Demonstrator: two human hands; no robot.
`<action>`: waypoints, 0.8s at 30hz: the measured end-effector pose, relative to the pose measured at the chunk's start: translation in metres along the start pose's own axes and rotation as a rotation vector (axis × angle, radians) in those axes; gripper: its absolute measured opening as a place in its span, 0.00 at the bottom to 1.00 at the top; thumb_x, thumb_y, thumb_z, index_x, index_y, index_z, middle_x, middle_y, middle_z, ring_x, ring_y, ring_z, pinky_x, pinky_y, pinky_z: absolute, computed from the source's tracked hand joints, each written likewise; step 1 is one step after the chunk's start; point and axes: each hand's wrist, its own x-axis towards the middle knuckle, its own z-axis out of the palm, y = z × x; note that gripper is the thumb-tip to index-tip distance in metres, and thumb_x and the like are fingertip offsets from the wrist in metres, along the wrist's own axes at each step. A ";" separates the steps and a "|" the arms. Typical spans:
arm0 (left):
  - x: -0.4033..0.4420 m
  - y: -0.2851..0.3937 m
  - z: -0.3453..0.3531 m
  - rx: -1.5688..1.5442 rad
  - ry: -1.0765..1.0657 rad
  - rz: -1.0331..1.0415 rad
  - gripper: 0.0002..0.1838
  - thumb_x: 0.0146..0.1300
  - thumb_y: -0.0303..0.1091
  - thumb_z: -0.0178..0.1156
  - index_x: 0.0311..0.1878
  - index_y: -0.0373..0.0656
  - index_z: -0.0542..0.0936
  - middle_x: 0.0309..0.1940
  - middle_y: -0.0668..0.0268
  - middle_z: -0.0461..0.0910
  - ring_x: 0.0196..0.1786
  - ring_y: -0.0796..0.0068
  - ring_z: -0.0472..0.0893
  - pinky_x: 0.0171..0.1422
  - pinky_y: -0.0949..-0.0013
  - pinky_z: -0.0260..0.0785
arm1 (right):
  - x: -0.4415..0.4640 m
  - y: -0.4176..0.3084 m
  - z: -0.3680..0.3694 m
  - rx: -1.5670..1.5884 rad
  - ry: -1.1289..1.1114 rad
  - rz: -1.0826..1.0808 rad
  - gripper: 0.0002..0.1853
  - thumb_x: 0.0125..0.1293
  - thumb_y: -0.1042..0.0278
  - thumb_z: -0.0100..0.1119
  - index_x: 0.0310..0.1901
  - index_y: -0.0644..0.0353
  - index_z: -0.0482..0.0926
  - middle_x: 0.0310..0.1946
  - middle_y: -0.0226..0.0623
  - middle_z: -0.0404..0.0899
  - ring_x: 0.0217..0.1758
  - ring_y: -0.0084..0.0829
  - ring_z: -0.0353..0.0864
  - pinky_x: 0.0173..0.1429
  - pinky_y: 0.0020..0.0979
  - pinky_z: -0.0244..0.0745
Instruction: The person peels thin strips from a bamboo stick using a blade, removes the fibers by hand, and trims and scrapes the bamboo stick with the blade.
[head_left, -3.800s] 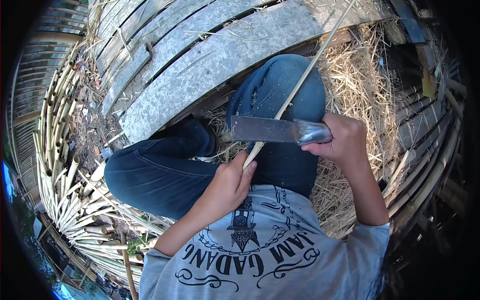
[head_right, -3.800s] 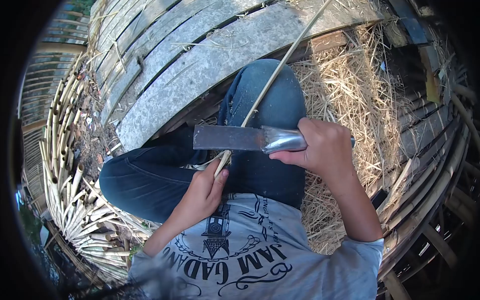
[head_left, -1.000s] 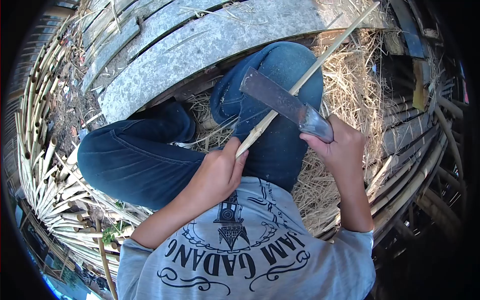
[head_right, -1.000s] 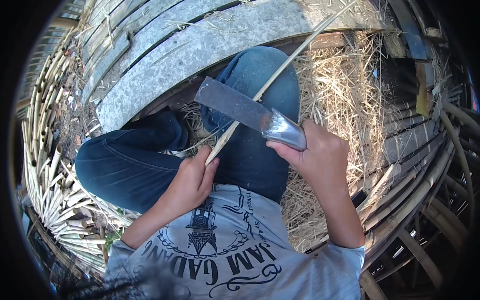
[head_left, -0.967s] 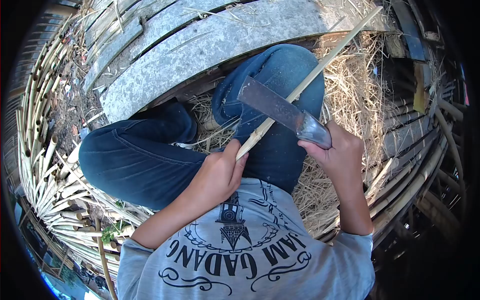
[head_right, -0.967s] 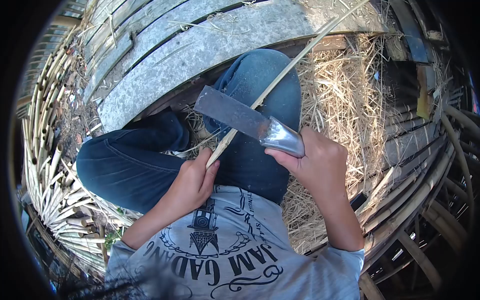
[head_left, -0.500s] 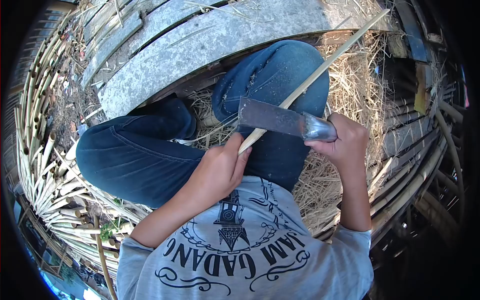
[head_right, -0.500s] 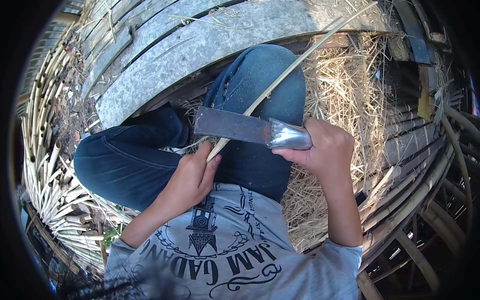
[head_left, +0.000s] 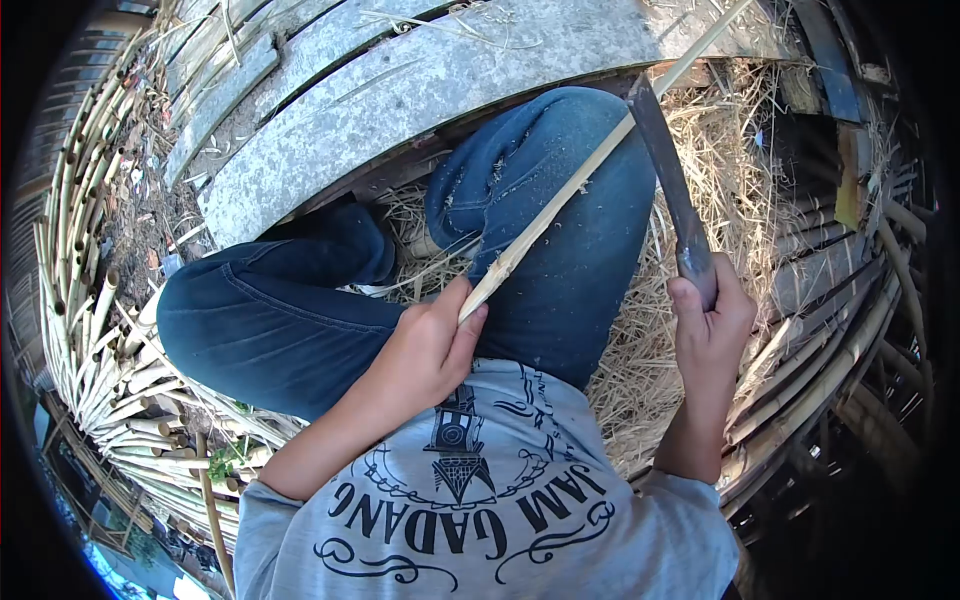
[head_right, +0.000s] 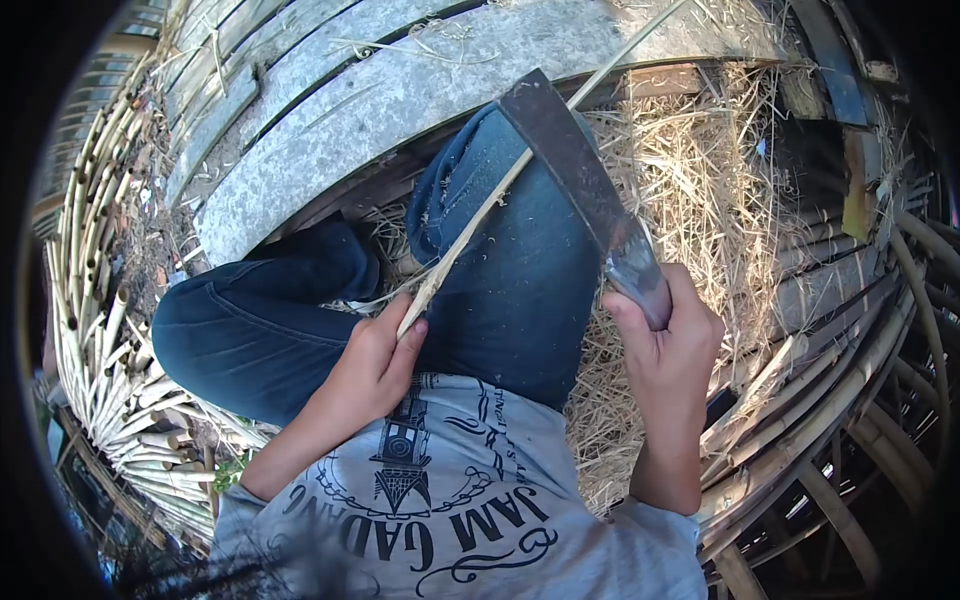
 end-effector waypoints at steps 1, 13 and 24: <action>0.002 0.002 -0.002 0.009 -0.015 0.005 0.07 0.68 0.27 0.51 0.37 0.33 0.67 0.16 0.45 0.70 0.24 0.39 0.75 0.27 0.51 0.63 | -0.002 -0.002 0.005 0.014 0.010 0.006 0.22 0.56 0.50 0.70 0.34 0.64 0.78 0.17 0.39 0.74 0.18 0.31 0.73 0.26 0.30 0.68; 0.005 0.011 0.002 0.010 -0.103 0.006 0.10 0.71 0.30 0.50 0.35 0.34 0.67 0.15 0.48 0.69 0.22 0.43 0.74 0.27 0.54 0.62 | 0.030 0.027 0.007 -0.444 -0.021 -0.379 0.36 0.44 0.26 0.66 0.19 0.59 0.72 0.14 0.37 0.72 0.16 0.38 0.76 0.21 0.34 0.70; 0.000 0.002 0.006 0.072 -0.052 0.051 0.08 0.70 0.27 0.50 0.35 0.33 0.67 0.16 0.47 0.69 0.22 0.42 0.74 0.26 0.55 0.62 | 0.026 0.012 0.001 -0.507 -0.086 -0.321 0.33 0.47 0.33 0.69 0.23 0.63 0.75 0.12 0.39 0.72 0.17 0.41 0.78 0.22 0.35 0.70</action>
